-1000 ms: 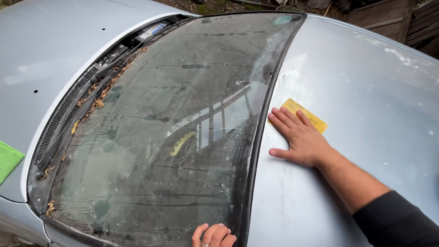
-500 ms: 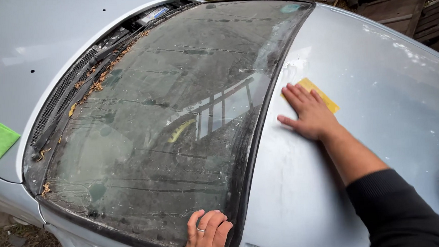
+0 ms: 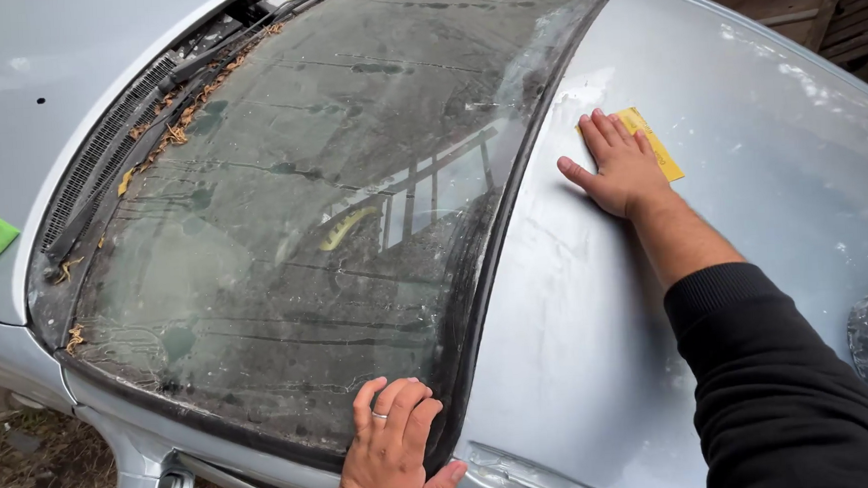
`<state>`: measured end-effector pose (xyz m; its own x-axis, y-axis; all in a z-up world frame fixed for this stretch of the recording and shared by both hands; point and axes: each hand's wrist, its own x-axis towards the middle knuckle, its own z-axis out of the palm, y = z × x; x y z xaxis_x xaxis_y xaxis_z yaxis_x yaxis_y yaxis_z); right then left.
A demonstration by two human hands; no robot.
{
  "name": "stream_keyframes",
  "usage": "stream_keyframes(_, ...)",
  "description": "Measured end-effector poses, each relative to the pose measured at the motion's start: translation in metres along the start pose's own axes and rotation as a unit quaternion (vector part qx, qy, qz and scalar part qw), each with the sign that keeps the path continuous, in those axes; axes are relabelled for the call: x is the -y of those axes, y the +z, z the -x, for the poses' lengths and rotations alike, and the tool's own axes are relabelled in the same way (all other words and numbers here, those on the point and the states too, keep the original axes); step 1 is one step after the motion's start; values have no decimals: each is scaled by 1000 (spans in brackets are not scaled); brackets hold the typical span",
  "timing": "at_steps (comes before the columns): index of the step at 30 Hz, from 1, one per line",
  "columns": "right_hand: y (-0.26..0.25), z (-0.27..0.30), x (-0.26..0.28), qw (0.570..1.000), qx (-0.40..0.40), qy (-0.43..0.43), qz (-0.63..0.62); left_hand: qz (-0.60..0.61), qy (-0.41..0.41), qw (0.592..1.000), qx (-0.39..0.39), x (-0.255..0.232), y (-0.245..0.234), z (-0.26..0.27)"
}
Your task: The person sands the hood of a silver car using a yellow sandpaper sheet and a blue sanding block. They alternate between the two tools, rubbing the surface near the windshield and occasionally dipping the sandpaper into a bowl of water.
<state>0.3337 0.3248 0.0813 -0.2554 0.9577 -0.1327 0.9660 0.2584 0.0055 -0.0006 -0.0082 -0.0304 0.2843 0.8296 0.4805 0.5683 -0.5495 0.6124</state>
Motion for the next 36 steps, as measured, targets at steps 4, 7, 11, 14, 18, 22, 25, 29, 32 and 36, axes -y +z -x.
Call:
stream_keyframes(4,-4,95,55,991,-3,-128,47,-6,8,1000,-1,12,11,-3)
stream_keyframes(7,-9,75,47,992,35,-117,29,-3,-13,1000,4,11,18,11)
stream_keyframes(11,-1,21,6,1000,11,8,-3,-2,-3,1000,4,-2,4,3)
stream_keyframes(14,-4,91,45,998,-8,-62,9,-6,3,1000,-5,12,17,6)
stream_keyframes(18,-12,115,52,995,20,-98,7,-4,4,1000,1,19,31,16)
stream_keyframes(22,-6,39,10,1000,13,-10,-13,-24,-15,1000,13,2,8,1)
stream_keyframes(25,-3,117,43,1000,-15,-1,-21,14,32,999,6,-2,-6,-4)
stream_keyframes(29,-10,166,83,991,21,-133,-10,-11,-1,1000,-21,1,-5,-9)
stream_keyframes(32,-14,137,57,998,13,-59,-31,16,7,1000,5,-2,-6,-15)
stream_keyframes(36,-10,159,84,997,-20,-77,-17,8,-12,1000,1,-10,-18,-19)
